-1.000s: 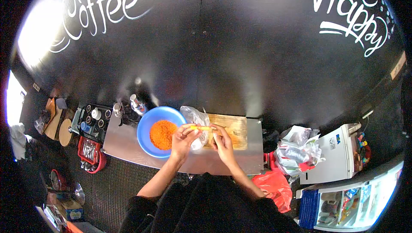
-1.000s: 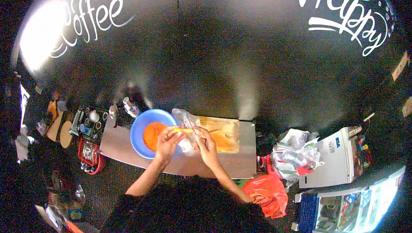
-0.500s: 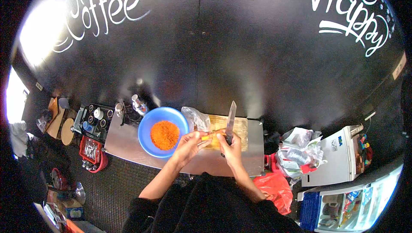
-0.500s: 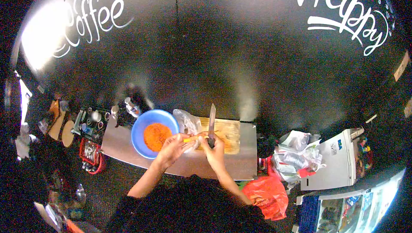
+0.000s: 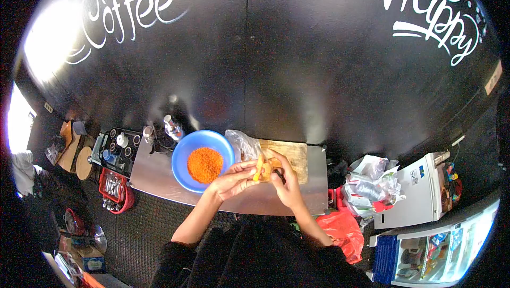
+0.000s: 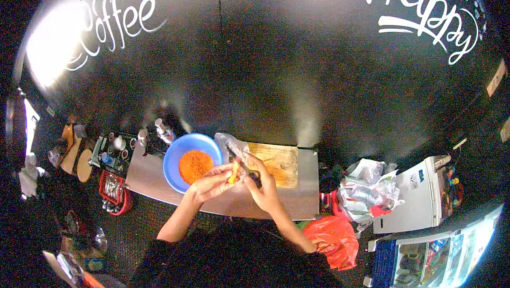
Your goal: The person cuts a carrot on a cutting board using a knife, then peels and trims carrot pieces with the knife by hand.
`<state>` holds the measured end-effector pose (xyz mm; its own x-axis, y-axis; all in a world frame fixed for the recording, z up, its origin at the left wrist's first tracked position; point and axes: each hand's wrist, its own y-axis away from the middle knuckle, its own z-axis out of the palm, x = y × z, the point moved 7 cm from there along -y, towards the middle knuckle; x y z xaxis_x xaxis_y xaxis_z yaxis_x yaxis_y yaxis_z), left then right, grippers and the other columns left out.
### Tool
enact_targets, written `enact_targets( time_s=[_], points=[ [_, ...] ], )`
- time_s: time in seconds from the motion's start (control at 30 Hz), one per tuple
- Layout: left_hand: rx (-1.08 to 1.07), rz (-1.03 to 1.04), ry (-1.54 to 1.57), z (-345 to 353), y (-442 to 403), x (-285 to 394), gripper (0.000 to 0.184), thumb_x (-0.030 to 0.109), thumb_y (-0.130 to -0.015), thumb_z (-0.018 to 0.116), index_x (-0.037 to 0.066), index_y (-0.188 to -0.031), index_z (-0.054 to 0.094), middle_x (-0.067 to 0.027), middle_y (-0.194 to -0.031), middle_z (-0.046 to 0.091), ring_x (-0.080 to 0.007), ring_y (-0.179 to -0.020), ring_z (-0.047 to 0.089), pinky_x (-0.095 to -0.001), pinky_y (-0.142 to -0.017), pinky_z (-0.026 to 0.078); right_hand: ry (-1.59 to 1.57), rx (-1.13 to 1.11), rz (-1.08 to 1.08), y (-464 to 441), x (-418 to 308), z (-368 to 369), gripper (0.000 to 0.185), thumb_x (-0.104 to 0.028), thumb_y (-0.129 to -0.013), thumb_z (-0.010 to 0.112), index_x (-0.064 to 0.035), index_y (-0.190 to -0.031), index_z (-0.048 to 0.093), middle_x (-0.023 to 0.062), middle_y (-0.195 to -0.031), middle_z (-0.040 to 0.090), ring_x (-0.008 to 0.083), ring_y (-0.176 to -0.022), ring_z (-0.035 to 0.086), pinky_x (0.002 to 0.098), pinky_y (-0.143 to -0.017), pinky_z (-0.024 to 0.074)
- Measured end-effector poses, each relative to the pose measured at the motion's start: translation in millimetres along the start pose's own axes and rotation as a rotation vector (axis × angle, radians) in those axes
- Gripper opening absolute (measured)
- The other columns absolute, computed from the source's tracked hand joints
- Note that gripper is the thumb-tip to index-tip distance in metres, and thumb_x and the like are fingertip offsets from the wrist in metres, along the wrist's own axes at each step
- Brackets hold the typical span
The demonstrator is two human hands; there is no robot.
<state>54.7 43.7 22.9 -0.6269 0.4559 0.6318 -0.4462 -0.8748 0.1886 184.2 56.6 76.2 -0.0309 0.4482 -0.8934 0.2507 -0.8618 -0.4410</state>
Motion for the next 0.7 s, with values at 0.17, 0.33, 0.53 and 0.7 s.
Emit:
enact_targets(
  time_s=[0.17, 0.33, 0.53, 0.7],
  points=[
    [-0.088, 0.104, 0.044, -7, -2, 0, 0.038, 0.006, -0.082, 0.058, -0.003, -0.117, 0.048, -0.0115, -0.105, 0.059, -0.0154, -0.092, 0.060, -0.0271, -0.083, 0.050, 0.226, -0.197, -0.003, 11, -26, 7, 0.050, -0.019, -0.082, 0.058, -0.0134, -0.129, 0.040, 0.0128, -0.080, 0.059, 0.0176, -0.061, 0.057, 0.0278, -0.060, 0.0470],
    [0.013, 0.066, -0.047, 9, 2, 5, 0.029, 0.015, -0.083, 0.057, 0.000, -0.107, 0.056, -0.0035, -0.091, 0.062, -0.0110, -0.078, 0.059, -0.0243, -0.072, 0.050, 0.201, -0.166, -0.160, 9, -43, 5, 0.057, -0.021, -0.081, 0.060, -0.0116, -0.132, 0.036, 0.0101, -0.077, 0.063, 0.0168, -0.055, 0.058, 0.0285, -0.053, 0.0475],
    [-0.065, 0.067, -0.086, 18, 6, 7, 0.031, 0.014, -0.080, 0.062, -0.001, -0.106, 0.057, -0.0042, -0.089, 0.061, -0.0118, -0.078, 0.060, -0.0241, -0.073, 0.049, 0.276, -0.296, 0.064, 12, -29, -3, 0.065, -0.024, -0.078, 0.065, -0.0113, -0.133, 0.034, 0.0158, -0.100, 0.062, 0.0253, -0.071, 0.065, 0.0310, -0.064, 0.0513],
    [-0.043, -0.003, -0.045, 26, 9, 5, 0.033, 0.012, -0.077, 0.064, -0.001, -0.107, 0.057, -0.0048, -0.089, 0.062, -0.0130, -0.080, 0.060, -0.0250, -0.075, 0.049, 0.245, -0.357, 0.036, 9, -38, -1, 0.070, -0.026, -0.076, 0.067, -0.0132, -0.135, 0.031, 0.0156, -0.116, 0.055, 0.0278, -0.077, 0.065, 0.0352, -0.066, 0.0526]
  ],
)
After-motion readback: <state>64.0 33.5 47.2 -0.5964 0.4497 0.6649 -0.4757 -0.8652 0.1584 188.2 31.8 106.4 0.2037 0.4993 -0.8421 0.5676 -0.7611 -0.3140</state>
